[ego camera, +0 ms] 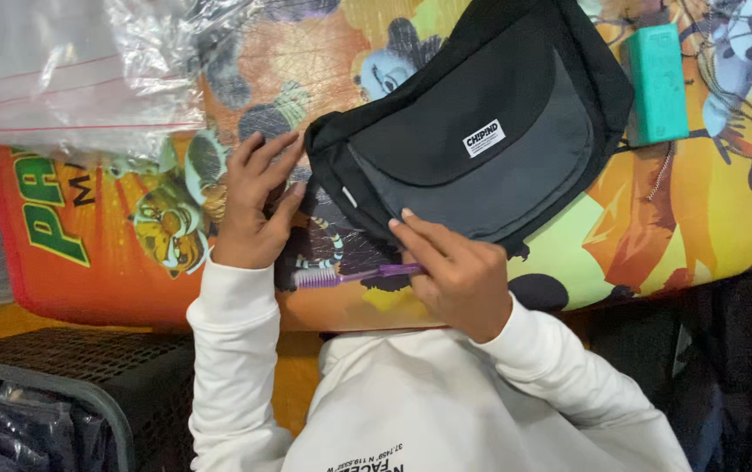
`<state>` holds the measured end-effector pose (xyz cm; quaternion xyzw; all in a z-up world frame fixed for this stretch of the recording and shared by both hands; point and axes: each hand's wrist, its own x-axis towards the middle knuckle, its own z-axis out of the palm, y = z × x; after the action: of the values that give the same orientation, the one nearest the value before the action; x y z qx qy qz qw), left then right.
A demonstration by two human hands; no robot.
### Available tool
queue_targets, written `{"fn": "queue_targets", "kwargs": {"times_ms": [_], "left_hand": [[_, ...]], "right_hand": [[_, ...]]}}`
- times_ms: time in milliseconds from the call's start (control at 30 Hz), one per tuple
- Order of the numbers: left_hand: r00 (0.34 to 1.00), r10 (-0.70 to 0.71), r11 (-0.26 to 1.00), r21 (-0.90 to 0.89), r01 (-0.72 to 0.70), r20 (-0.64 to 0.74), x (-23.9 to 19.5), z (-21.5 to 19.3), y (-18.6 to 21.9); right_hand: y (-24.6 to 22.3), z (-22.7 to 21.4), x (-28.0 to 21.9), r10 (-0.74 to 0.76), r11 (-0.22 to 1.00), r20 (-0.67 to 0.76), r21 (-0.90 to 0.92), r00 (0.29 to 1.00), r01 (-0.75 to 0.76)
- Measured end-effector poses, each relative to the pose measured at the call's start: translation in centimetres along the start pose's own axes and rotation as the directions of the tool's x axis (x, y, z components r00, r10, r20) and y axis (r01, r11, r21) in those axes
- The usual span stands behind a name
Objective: The person uses a purple brush to clean the exterior and strap of a black crossbody bag. They then attach a small metal charm to the bag's zipper pull.
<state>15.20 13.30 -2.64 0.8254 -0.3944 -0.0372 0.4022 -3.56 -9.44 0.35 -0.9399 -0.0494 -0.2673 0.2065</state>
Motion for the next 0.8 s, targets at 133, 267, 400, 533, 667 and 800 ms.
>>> {"fn": "queue_targets", "kwargs": {"times_ms": [133,267,400,533,667,800], "left_hand": [[0.996,-0.023,0.998,-0.058,0.017,-0.092,0.4,1.9,0.4],[0.983,-0.169,0.761,-0.644,0.082,-0.075,2.1,3.5,2.0],[0.945,-0.224,0.839,-0.541,0.062,-0.239,4.2,3.8,0.3],[0.74,-0.603,0.69,-0.66,0.298,-0.297,3.2,2.5,2.1],[0.812,-0.491,0.621,-0.78,0.071,-0.317,3.1,1.7,4.1],[0.885,-0.409,0.872,-0.382,0.307,-0.223,1.7,2.1,3.9]], "right_hand": [[-1.2,-2.8,3.5,0.004,0.971,-0.084,0.237,0.996,0.016],[-0.2,-5.5,3.7,0.432,0.862,-0.323,0.422,0.842,-0.28],[1.2,-8.4,5.6,0.634,0.54,-0.515,0.829,0.578,0.146],[10.0,-6.0,0.9,0.763,0.581,-0.541,0.814,0.355,-0.009],[10.2,-4.8,0.5,0.797,0.506,-0.309,0.81,0.518,-0.297],[16.8,-0.7,-5.2,0.787,0.582,-0.166,0.518,0.594,-0.627]]}}
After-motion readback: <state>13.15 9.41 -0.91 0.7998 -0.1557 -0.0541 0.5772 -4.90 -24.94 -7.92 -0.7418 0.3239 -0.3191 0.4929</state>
